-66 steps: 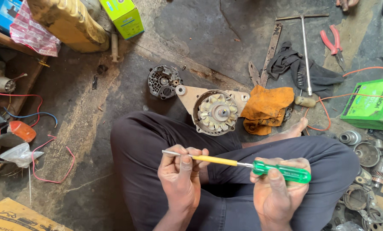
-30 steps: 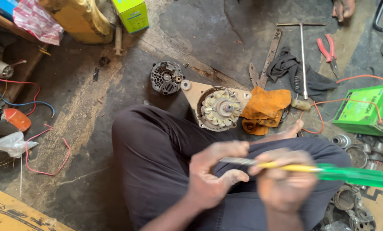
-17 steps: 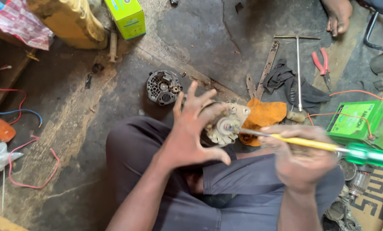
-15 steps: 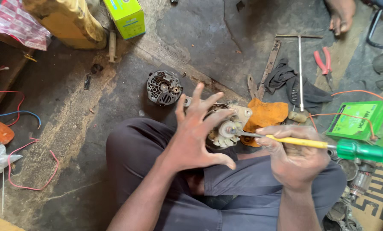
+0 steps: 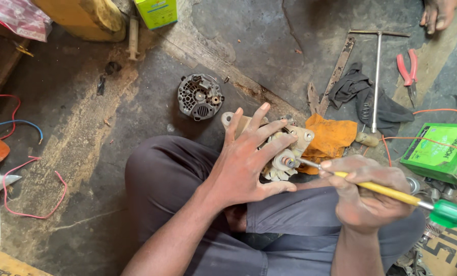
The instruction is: The person sits on the floor and cleans a disassembled electrical component with a cloth. They then use a screwdriver to adjust internal parts of the component while holding it in their lap.
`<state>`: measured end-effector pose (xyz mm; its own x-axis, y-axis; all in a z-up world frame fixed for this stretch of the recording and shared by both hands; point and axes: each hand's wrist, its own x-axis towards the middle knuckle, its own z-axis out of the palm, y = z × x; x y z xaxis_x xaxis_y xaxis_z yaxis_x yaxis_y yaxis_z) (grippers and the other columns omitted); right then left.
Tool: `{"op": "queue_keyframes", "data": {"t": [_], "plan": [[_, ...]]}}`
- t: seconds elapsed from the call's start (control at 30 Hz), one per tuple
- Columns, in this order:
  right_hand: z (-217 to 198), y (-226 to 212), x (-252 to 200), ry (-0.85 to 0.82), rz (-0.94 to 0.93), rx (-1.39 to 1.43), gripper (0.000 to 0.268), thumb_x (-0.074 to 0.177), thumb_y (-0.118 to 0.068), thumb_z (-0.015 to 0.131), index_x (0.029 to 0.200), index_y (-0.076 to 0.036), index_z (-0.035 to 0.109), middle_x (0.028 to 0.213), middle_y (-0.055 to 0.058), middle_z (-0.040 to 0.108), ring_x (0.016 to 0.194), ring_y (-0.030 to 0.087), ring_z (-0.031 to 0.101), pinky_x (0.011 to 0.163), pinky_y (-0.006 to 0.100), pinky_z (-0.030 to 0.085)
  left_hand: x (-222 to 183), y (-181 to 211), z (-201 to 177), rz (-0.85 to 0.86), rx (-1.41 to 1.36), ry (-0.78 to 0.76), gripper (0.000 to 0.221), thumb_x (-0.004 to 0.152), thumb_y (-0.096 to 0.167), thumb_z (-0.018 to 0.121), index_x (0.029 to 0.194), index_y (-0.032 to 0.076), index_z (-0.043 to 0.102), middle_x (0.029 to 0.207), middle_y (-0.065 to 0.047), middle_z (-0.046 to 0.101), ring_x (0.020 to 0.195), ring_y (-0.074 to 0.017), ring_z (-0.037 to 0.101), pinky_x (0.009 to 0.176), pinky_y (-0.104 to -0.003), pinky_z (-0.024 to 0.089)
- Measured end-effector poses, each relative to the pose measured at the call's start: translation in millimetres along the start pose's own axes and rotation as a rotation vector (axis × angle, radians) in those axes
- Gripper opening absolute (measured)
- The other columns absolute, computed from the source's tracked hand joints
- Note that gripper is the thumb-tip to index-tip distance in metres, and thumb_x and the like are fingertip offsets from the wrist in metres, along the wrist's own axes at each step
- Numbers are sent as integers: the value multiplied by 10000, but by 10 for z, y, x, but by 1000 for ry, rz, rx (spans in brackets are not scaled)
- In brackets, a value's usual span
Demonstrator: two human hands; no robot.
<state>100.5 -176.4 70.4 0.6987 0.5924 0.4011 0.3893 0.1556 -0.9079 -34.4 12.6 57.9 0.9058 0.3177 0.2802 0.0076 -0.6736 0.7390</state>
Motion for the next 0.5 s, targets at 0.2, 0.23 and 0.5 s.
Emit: {"op": "queue_keyframes", "data": {"t": [0.2,0.23,0.5], "plan": [[-18,22,-9,-48,52,-15,224,1002,3,737,1028,-3,514,908,239,713,830,269,758,709,323,639,18,18,20,-1,-1,2,845,724,499,880,1432,175,552,1493,-111,513,1545,-398,313,1263,-682,156],[-15,15,-13,-56,59,-22,223,1009,-3,738,1022,-1,516,908,236,708,839,266,756,718,317,634,18,19,22,3,-4,5,836,722,477,880,1430,176,554,1492,-109,515,1547,-396,316,1267,-680,157],[21,-18,25,-26,237,128,231,986,28,723,1071,-20,514,890,229,711,728,209,699,610,260,577,14,33,46,9,-13,33,786,665,359,863,1381,189,588,1474,-86,547,1544,-390,343,1280,-659,151]]}}
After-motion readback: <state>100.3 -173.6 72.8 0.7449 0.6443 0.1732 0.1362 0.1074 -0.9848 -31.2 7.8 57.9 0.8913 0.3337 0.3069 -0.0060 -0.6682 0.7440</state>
